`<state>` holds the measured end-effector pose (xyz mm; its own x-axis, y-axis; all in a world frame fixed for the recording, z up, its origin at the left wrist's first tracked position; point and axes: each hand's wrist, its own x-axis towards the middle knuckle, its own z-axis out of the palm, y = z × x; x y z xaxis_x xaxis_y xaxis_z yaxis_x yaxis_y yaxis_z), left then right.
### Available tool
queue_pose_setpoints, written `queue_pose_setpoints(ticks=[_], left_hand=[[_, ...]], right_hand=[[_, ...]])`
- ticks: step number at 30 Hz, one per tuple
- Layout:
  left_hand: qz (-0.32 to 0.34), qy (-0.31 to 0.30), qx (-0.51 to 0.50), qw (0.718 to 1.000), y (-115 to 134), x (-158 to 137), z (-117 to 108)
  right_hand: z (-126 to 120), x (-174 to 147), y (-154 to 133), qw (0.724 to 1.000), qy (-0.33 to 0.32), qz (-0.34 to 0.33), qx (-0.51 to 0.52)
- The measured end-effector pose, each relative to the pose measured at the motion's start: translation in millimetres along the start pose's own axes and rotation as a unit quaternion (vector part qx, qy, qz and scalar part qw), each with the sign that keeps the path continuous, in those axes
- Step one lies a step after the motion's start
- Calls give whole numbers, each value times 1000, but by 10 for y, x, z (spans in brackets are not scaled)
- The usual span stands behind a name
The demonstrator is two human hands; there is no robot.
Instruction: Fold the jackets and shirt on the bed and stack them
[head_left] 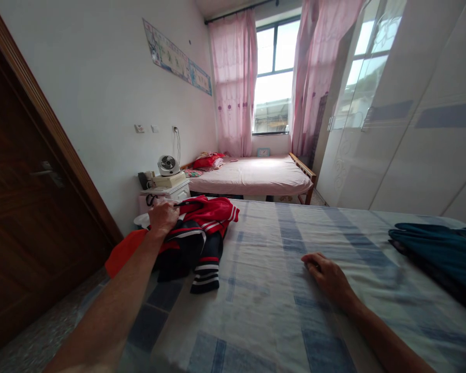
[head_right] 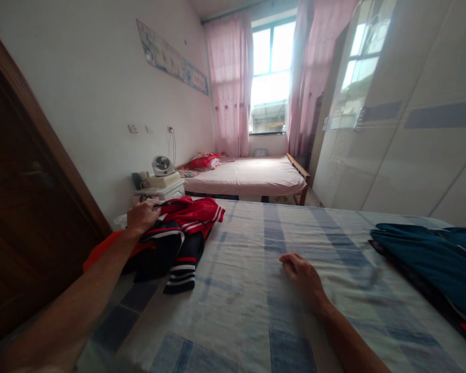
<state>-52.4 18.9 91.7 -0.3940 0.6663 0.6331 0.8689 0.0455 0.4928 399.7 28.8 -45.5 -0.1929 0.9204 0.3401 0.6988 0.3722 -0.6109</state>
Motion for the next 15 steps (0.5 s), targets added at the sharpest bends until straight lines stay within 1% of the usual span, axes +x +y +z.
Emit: queue_pose_setpoints(ticks=[3,5,8,10,12,13,15], left_hand=[[-9,-8,-29,1000,144,51,9],[0,-18,-63,998,353,51,-4],[27,-46,-123,991,826,-88,-17],[53,-62,-171,982,1209,-308,-3],[90,-97,-288,948,1590,-626,33],[116,-138,-328,927,1761,-813,59],[177,-235,-361,885,2035,-1211,129]], right_hand=[[-3,-4,-8,1000,5,1,-5],[-5,-4,-20,1000,7,0,-3],[-4,1,-35,1000,7,2,0],[-1,4,-35,1000,10,3,1],[0,1,-32,1000,12,3,0],[-1,-4,-32,1000,11,2,-1],[-8,-18,-41,1000,8,-1,-2]])
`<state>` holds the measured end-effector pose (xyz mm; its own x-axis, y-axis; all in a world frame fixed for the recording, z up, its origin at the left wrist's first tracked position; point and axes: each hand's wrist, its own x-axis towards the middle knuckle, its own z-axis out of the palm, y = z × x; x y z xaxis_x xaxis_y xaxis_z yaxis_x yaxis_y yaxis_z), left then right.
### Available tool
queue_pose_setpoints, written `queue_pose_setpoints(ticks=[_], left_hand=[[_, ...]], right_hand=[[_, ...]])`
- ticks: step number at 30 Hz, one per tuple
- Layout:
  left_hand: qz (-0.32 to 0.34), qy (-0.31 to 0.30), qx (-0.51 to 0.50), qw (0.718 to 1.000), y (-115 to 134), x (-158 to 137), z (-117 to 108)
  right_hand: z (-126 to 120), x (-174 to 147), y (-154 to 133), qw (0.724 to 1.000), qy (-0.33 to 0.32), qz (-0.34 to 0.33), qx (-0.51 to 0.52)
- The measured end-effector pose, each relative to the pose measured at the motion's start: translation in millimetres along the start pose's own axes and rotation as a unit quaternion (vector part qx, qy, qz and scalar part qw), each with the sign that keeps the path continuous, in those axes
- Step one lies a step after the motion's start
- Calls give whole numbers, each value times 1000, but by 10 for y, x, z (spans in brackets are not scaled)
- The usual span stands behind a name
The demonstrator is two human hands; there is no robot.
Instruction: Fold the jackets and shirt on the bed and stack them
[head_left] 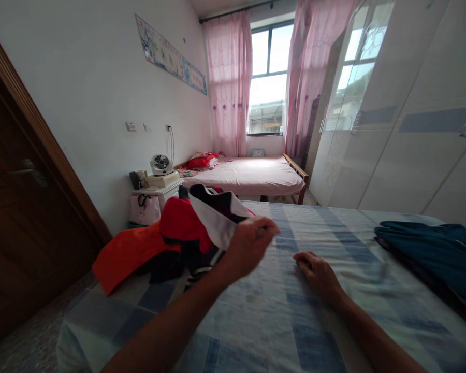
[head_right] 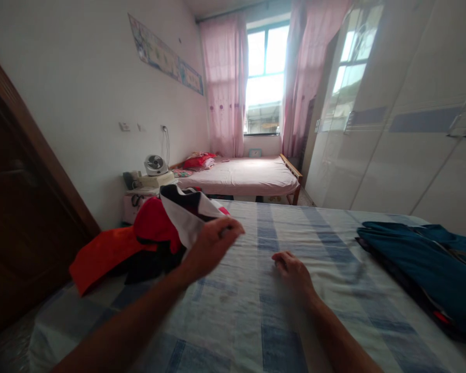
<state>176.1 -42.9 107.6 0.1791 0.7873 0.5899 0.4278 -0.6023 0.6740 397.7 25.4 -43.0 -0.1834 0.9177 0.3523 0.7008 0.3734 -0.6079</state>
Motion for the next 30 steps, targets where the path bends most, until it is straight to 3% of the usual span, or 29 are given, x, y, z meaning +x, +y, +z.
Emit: queue_pose_setpoints(ticks=[2,4,7,9,12,16,18,21,26,28,30], left_hand=[[56,-114,-25,992,110,-219,360],[127,-236,-23,963,152,-444,633],[210,-348,9,914,155,-713,824],[231,-343,29,910,137,-816,791],[212,-235,90,944,41,-877,549],[92,-29,200,975,-259,-967,109],[16,22,236,971,-416,-1063,-62],[-26,2,269,963,-555,-1232,-182],[86,-163,286,940,-545,-1401,-19],[92,-187,277,938,-506,-1415,99],[74,-183,249,948,-443,-1403,205]], right_hand=[[-13,-17,-19,1000,-2,-5,2],[-24,-30,-38,1000,-11,-7,5],[-28,-39,-45,1000,-21,-5,5],[-23,-43,-36,1000,-17,-7,5],[-25,-45,-20,1000,-13,-5,16],[-62,-36,-45,999,-12,21,32],[-87,-29,-90,998,-20,38,38],[-102,-27,-189,997,-44,45,53],[-124,-70,-399,986,-95,54,126],[-198,-97,-526,952,-106,89,274],[-325,-133,-696,882,-80,122,448]])
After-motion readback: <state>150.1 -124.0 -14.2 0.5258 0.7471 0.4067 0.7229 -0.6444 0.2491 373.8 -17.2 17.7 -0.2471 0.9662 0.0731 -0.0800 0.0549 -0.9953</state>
